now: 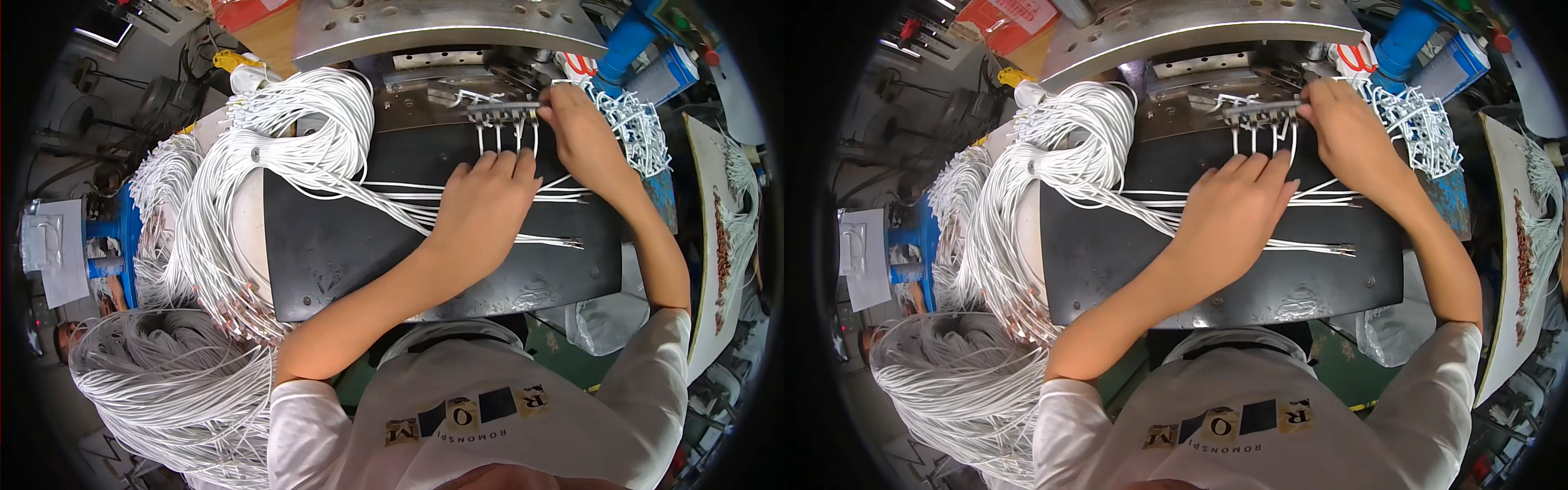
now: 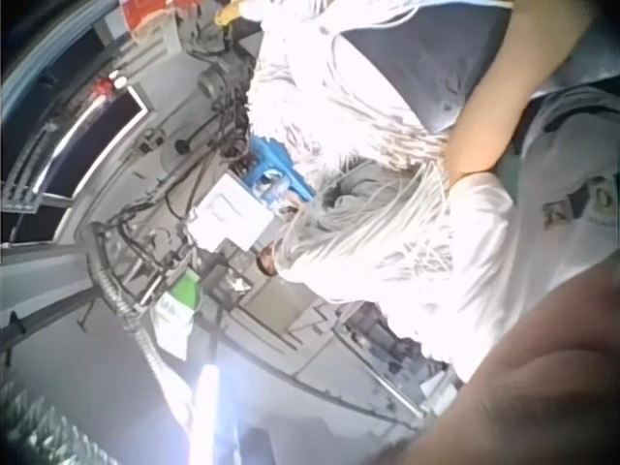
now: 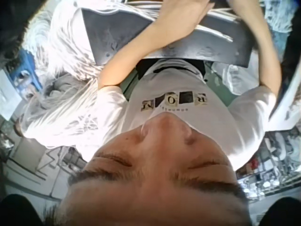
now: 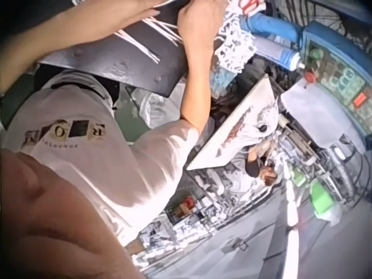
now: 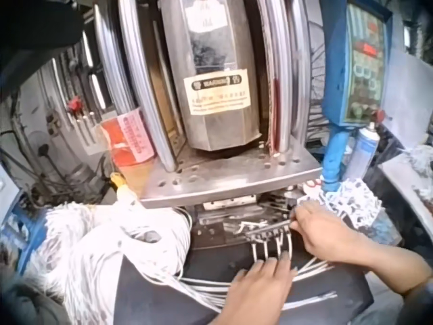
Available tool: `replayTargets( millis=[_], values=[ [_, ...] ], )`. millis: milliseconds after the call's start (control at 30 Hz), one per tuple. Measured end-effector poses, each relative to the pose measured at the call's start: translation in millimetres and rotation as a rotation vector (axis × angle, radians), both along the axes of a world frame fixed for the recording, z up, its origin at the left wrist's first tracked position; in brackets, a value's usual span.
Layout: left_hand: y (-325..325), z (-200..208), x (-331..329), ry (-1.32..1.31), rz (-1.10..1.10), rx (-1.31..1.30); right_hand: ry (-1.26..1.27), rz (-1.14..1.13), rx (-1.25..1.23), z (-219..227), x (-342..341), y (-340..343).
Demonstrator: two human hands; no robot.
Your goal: The person loads the ends of cables into a metal holder, places the assembly into a press machine, presses the machine control buttons by hand to mold the connectors, and removes the finished cables.
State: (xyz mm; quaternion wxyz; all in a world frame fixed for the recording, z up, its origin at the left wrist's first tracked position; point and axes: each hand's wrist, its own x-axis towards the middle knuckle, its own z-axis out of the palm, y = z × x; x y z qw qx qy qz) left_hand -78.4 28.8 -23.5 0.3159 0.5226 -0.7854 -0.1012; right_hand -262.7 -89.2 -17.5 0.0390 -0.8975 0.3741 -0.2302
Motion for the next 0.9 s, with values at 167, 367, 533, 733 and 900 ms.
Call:
replayTargets(
  millis=[167, 367, 533, 733, 900],
  values=[
    [-46, -7, 31, -0.080, -0.046, -0.079, 0.166, -0.094, -0.018, -15, 19, -72],
    [-112, 2, 62, -0.012, 0.035, 0.060, -0.038, 0.071, -0.153, -52, 47, -155],
    [-121, 0, 67, -0.020, 0.029, 0.174, -0.377, 0.109, 0.096, -132, -8, -243],
    [-110, -14, 69, -0.107, 0.160, -0.078, 0.056, 0.057, -0.170, -31, 50, -121],
    [-110, -37, 76, -0.227, 0.339, -0.372, 0.027, 0.091, 0.159, -9, 70, -56]
  ],
)
